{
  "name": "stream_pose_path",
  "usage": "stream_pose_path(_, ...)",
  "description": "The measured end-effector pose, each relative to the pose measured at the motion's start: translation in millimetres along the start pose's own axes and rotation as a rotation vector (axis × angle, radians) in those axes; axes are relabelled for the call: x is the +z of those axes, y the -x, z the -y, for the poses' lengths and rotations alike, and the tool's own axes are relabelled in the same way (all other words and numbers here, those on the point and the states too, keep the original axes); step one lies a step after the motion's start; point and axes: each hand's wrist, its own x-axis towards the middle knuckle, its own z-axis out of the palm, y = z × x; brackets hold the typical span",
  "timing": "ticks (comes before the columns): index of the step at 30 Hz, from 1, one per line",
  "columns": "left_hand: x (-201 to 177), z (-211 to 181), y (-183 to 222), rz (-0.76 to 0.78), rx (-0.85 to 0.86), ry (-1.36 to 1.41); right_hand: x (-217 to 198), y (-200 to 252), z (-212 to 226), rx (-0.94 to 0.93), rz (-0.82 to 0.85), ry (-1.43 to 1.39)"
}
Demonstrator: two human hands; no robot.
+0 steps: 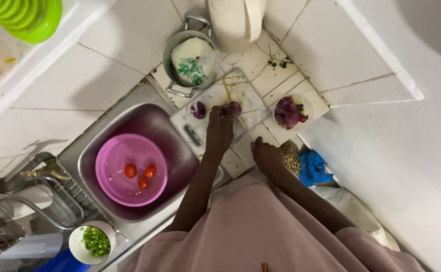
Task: Peeling and chopping a red onion on a cutting board and washing tomatoes in a sink.
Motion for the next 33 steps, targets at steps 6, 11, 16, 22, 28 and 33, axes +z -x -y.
stream_pose_path(6,-10,-1,-10,0.005,-0.015,0.175,-43,26,-11,0.005,-0.007,0.048)
stream_pose_path(11,-13,-2,-4,-0.046,-0.11,0.291,-104,71,-26,0.117,0.04,-0.238)
stream_pose_path(16,-13,0,0,-0.092,-0.12,0.248,-68,-6,13,0.043,-0.294,-0.635)
stream_pose_path(22,0,13,1,-0.004,-0.138,-0.064,-54,-67,53,-0.165,-0.428,-0.628)
stream_pose_path(28,-5,11,10,-0.068,-0.17,-0.02,-21,-99,40,-0.195,-0.569,-0.556)
stream_pose_path(33,-17,81,9,-0.626,-0.269,-0.615,-15,-108,33,-0.205,-0.599,-0.554)
